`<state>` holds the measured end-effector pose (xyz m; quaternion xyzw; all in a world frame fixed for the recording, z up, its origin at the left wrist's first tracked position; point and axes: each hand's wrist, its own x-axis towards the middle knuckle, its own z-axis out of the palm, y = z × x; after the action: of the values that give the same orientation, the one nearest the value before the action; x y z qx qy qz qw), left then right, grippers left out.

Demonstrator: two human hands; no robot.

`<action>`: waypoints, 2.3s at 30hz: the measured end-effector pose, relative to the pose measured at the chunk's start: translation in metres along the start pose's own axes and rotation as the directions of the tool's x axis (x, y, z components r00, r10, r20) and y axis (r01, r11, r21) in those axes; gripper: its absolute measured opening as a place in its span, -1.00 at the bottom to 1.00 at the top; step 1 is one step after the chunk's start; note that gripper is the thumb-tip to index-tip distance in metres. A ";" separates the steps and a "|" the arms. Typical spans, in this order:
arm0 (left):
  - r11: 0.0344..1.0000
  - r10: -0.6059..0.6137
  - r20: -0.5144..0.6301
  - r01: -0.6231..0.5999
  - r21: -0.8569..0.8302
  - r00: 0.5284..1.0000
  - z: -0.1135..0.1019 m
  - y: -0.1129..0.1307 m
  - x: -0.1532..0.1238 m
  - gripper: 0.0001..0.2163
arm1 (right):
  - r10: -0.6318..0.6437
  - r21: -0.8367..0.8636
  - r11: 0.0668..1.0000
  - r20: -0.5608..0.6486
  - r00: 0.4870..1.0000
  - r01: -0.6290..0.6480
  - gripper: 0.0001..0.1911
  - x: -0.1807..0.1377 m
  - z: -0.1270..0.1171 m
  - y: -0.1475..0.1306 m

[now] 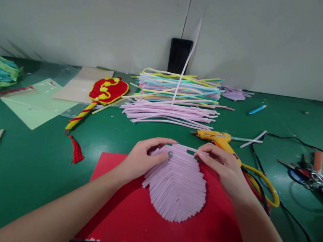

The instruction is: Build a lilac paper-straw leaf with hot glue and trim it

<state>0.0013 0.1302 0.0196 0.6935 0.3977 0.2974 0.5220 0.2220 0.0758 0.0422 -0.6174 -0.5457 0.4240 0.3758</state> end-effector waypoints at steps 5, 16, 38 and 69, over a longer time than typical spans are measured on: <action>1.000 -0.002 0.000 0.002 0.007 1.000 0.000 0.001 0.000 -0.74 | 0.002 0.012 1.000 -0.003 1.000 -0.002 -0.78 0.000 0.000 0.001; 1.000 -0.016 -0.013 0.016 0.011 1.000 0.001 0.000 0.000 -0.72 | -0.004 0.015 1.000 0.005 1.000 0.004 -0.78 0.001 -0.001 0.002; 0.999 -0.029 -0.034 0.029 0.019 0.999 0.002 0.002 0.001 -0.74 | -0.038 0.054 0.998 -0.048 0.998 0.041 -0.81 0.001 -0.001 0.004; 0.995 -0.105 0.145 0.104 0.015 0.984 0.001 0.014 -0.002 -0.63 | -0.027 0.136 0.990 -0.132 0.991 0.045 -0.77 0.002 0.001 0.004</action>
<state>0.0045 0.1257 0.0327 0.6934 0.3953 0.2168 0.5620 0.2226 0.0772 0.0375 -0.6062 -0.5003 0.4130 0.4601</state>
